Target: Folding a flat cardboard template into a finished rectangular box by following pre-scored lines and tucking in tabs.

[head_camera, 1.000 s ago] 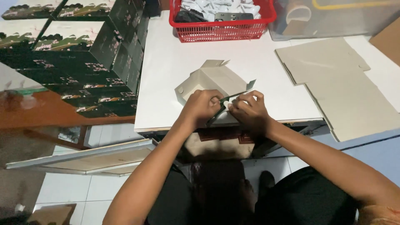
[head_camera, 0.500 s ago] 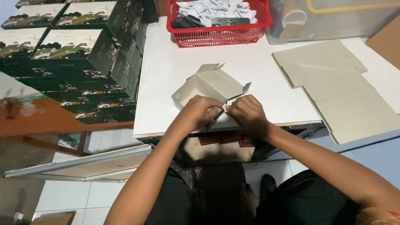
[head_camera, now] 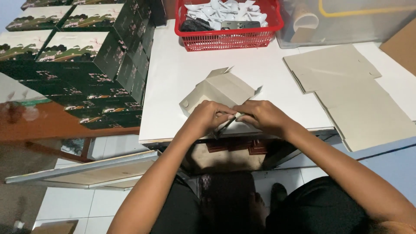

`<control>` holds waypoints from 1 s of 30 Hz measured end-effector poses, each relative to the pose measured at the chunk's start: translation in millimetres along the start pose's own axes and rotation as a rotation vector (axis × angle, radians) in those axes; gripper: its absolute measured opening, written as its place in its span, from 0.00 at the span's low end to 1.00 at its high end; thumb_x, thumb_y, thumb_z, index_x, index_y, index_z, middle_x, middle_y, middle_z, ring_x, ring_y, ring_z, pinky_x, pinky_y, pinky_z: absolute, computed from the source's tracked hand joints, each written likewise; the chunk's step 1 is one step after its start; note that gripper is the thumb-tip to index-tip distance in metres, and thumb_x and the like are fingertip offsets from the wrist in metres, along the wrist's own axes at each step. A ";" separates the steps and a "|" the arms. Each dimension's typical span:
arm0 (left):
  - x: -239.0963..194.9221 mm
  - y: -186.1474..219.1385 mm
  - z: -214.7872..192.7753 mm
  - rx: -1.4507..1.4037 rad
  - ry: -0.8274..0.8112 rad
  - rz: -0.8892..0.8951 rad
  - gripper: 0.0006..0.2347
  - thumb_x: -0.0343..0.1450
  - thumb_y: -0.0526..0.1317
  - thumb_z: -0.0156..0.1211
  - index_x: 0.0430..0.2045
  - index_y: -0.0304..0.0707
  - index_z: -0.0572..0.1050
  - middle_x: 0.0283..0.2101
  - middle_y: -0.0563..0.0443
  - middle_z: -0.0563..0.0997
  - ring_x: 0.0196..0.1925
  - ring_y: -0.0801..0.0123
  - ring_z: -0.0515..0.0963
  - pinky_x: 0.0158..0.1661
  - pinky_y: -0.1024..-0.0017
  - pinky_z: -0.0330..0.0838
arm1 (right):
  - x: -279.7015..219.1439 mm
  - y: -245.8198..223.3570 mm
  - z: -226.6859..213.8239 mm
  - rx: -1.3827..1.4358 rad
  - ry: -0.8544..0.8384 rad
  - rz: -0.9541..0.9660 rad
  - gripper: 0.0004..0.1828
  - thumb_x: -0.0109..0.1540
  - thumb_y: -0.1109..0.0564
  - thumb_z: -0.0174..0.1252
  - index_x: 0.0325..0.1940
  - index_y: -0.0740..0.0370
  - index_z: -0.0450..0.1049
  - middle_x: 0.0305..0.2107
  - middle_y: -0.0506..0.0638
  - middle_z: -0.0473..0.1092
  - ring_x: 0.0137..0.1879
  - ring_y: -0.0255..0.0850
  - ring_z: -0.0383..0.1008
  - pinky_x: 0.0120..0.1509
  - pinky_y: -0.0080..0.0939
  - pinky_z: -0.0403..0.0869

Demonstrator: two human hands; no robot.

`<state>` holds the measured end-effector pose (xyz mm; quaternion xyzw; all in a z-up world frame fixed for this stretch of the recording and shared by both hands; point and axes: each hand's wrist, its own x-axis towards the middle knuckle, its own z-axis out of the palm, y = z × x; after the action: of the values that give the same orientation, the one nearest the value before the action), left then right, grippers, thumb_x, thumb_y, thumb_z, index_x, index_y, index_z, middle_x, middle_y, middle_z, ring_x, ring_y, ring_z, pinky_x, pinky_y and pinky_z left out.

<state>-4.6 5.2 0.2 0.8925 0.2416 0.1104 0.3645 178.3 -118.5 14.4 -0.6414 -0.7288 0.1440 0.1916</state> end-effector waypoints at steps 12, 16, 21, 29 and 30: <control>10.7 -6.6 10.5 -0.148 0.001 -0.123 0.08 0.72 0.42 0.57 0.39 0.58 0.83 0.30 0.56 0.87 0.37 0.60 0.85 0.46 0.62 0.77 | 1.3 23.2 19.2 -0.339 0.261 -0.143 0.13 0.68 0.46 0.57 0.36 0.54 0.77 0.22 0.47 0.75 0.33 0.40 0.79 0.41 0.36 0.76; 3.0 11.3 -2.5 -0.291 -0.026 -0.193 0.10 0.72 0.42 0.55 0.44 0.55 0.80 0.35 0.53 0.87 0.37 0.64 0.87 0.43 0.67 0.79 | 5.1 31.1 26.6 -0.365 0.306 -0.208 0.12 0.67 0.47 0.59 0.33 0.54 0.76 0.20 0.45 0.74 0.31 0.39 0.77 0.38 0.35 0.74; 26.8 -10.0 13.5 -0.070 -0.019 -0.211 0.04 0.68 0.46 0.60 0.31 0.61 0.81 0.23 0.64 0.83 0.33 0.66 0.86 0.44 0.64 0.76 | 10.3 41.0 39.1 -0.455 0.299 -0.331 0.08 0.64 0.47 0.62 0.35 0.49 0.78 0.21 0.42 0.75 0.31 0.34 0.76 0.38 0.31 0.74; -11.4 37.9 -12.9 0.098 -0.034 -0.185 0.06 0.71 0.43 0.54 0.36 0.48 0.78 0.34 0.49 0.85 0.43 0.50 0.85 0.47 0.54 0.76 | 2.9 12.5 17.7 -0.416 0.213 -0.349 0.02 0.63 0.54 0.62 0.39 0.52 0.77 0.25 0.43 0.74 0.35 0.37 0.76 0.36 0.35 0.75; -15.1 43.5 -13.5 0.158 -0.044 -0.182 0.07 0.71 0.43 0.52 0.36 0.47 0.76 0.35 0.47 0.85 0.45 0.48 0.84 0.49 0.52 0.76 | 0.9 2.6 12.4 -0.351 0.194 -0.318 0.03 0.63 0.54 0.62 0.40 0.52 0.77 0.25 0.44 0.75 0.35 0.39 0.77 0.37 0.36 0.76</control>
<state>-7.4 -21.4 40.1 0.8951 0.3216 0.0377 0.3066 174.7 -116.8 2.4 -0.5531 -0.8125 -0.0788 0.1664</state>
